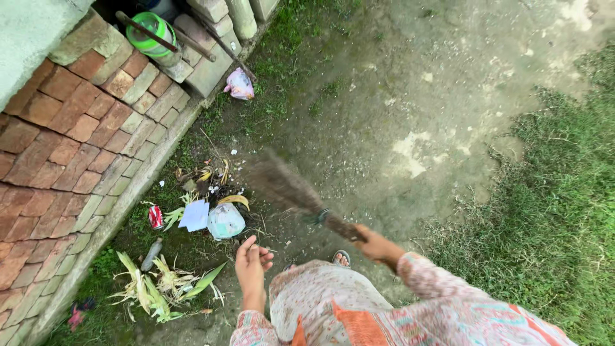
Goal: The person sweeps trash and debris along the ground into a pile using a broom, then sets the broom on a ledge.
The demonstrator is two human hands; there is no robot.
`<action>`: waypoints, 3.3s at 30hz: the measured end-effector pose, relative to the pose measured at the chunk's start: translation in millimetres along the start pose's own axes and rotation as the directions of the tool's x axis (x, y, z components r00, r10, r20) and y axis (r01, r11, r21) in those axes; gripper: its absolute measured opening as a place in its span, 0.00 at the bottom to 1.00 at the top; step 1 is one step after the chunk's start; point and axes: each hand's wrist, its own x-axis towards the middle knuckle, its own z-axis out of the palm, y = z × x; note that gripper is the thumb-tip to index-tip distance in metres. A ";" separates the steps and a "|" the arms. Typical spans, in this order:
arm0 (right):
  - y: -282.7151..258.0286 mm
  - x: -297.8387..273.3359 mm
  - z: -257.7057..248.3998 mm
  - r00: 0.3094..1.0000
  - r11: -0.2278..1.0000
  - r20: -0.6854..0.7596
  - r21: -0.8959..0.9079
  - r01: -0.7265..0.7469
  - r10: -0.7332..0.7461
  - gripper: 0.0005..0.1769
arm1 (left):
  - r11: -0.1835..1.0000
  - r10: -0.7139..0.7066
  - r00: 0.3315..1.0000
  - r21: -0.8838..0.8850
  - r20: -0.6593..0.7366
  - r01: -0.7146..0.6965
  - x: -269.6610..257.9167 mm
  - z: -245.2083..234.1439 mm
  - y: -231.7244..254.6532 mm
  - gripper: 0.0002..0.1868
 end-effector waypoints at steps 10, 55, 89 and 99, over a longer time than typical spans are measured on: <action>54.8 -10.1 -197.7 0.918 0.959 -0.316 0.225 -0.173 0.240 0.32 | 1.000 -0.004 0.993 0.009 0.115 0.003 38.7 57.5 11.9 0.17; -357.0 294.8 -270.8 0.755 0.788 0.648 -0.515 0.337 0.100 0.40 | 0.756 -0.122 0.831 -0.593 -0.543 -0.276 114.5 306.4 94.0 0.14; -214.3 346.3 -94.0 0.691 0.638 0.482 -0.769 0.038 0.539 0.35 | 0.453 -0.762 0.134 -0.669 -0.633 -0.589 -200.1 436.1 -144.2 0.20; -360.0 353.5 -35.0 0.813 0.568 0.575 -0.701 0.430 0.094 0.32 | 0.444 -0.717 0.163 -0.624 -0.678 -0.642 -194.9 404.4 -153.3 0.19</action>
